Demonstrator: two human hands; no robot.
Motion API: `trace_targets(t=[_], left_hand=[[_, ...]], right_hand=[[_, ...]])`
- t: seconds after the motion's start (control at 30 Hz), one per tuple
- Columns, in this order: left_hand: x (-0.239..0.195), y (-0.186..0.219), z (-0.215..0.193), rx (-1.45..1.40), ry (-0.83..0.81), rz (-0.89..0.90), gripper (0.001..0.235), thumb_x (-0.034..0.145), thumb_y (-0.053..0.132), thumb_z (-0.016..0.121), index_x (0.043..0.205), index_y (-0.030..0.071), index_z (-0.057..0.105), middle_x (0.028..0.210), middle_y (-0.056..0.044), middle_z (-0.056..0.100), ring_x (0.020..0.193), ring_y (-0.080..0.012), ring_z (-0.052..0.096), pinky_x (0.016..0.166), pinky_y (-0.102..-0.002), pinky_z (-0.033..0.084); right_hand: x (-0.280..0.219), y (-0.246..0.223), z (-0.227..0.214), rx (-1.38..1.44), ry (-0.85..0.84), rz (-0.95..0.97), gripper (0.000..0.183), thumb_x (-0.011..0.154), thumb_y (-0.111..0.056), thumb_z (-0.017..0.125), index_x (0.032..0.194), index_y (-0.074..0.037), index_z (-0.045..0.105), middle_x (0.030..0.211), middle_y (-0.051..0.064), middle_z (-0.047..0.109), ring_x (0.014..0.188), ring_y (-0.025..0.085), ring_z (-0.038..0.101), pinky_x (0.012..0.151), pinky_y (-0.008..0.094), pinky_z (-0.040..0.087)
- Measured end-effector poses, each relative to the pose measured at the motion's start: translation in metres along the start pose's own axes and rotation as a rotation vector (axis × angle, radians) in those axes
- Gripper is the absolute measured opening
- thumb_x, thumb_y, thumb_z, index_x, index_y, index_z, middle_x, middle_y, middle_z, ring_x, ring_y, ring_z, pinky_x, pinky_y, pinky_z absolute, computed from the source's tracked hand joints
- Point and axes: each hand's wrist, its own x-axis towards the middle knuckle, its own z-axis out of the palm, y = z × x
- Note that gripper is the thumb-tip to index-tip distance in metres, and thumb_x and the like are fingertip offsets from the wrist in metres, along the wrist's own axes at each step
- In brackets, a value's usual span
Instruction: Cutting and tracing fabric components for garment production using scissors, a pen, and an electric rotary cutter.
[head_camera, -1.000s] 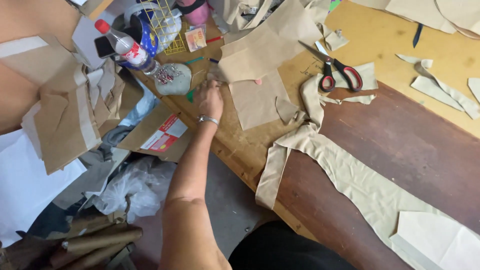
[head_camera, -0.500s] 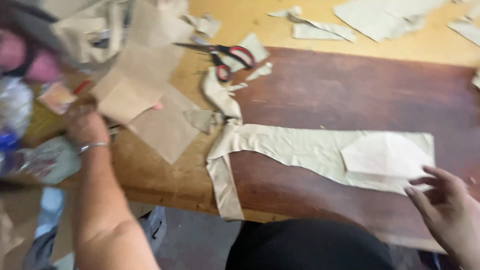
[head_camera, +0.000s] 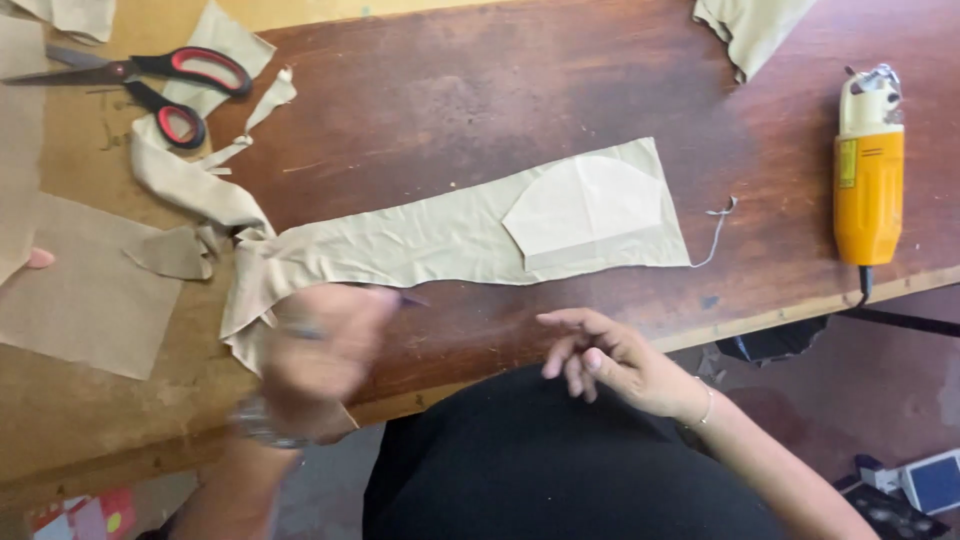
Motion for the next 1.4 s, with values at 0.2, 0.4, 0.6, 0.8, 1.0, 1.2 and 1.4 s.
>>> trace_targets(t=[0.2,0.4,0.6,0.8,1.0,1.2,1.4], left_hand=[[0.028,0.136,0.141,-0.377,-0.017,0.549,0.02,0.105,0.015,0.055,0.102,0.005,0.072,0.091,-0.008,0.057,0.077,-0.0255,0.059,0.072,-0.036,0.052],[0.057,0.144,0.209,-0.319,-0.047,0.303,0.014,0.102,0.021,0.062,0.103,0.011,0.072,0.1,-0.001,0.069,0.088,-0.0203,0.068,0.075,-0.033,0.056],[0.087,0.145,0.267,-0.103,-0.14,0.197,0.017,0.1,0.003,0.06,0.117,0.001,0.063,0.119,-0.018,0.062,0.126,-0.0374,0.057,0.11,-0.052,0.044],[0.076,0.139,0.298,0.076,-0.167,0.176,0.019,0.092,0.002,0.064,0.111,0.001,0.066,0.112,-0.021,0.064,0.113,-0.0409,0.06,0.098,-0.054,0.043],[0.064,0.137,0.298,0.102,-0.282,0.029,0.033,0.092,0.007,0.06,0.124,0.013,0.06,0.141,-0.013,0.054,0.135,-0.038,0.044,0.111,-0.063,0.03],[0.063,0.131,0.292,-0.025,-0.472,-0.045,0.043,0.095,0.009,0.045,0.134,0.023,0.059,0.161,-0.006,0.041,0.155,-0.0361,0.027,0.128,-0.065,0.012],[0.059,0.122,0.302,-0.01,-0.551,-0.062,0.037,0.101,0.035,0.049,0.136,0.026,0.057,0.14,-0.005,0.064,0.145,-0.0262,0.045,0.127,-0.059,0.011]], right_hand=[[-0.019,0.008,-0.011,0.273,0.004,-0.03,0.051,0.104,-0.021,0.048,0.145,0.009,0.044,0.081,0.019,0.073,0.055,0.012,0.065,0.043,0.023,0.058],[-0.045,0.044,-0.079,0.17,0.253,-0.065,0.046,0.103,-0.014,0.048,0.144,0.007,0.046,0.078,0.016,0.07,0.054,0.01,0.062,0.042,0.021,0.055],[-0.06,0.047,-0.119,0.002,0.524,-0.07,0.035,0.1,-0.004,0.056,0.133,0.01,0.056,0.088,0.017,0.069,0.063,0.014,0.063,0.051,0.024,0.054],[-0.052,0.045,-0.137,-0.019,0.565,-0.062,0.032,0.101,-0.004,0.058,0.129,0.012,0.057,0.088,0.021,0.07,0.064,0.016,0.063,0.053,0.025,0.055],[-0.025,0.032,-0.154,-0.257,0.584,-0.02,0.022,0.104,-0.003,0.061,0.122,0.008,0.065,0.102,0.019,0.068,0.076,0.016,0.06,0.064,0.031,0.054],[0.046,-0.014,-0.154,-0.847,0.406,-0.231,0.019,0.107,0.001,0.066,0.123,-0.005,0.074,0.106,0.007,0.064,0.094,0.017,0.062,0.086,0.028,0.05],[0.131,-0.021,-0.129,-1.011,0.182,-0.543,0.019,0.097,0.0,0.077,0.115,-0.006,0.079,0.104,0.011,0.068,0.091,0.031,0.071,0.081,0.038,0.058]])
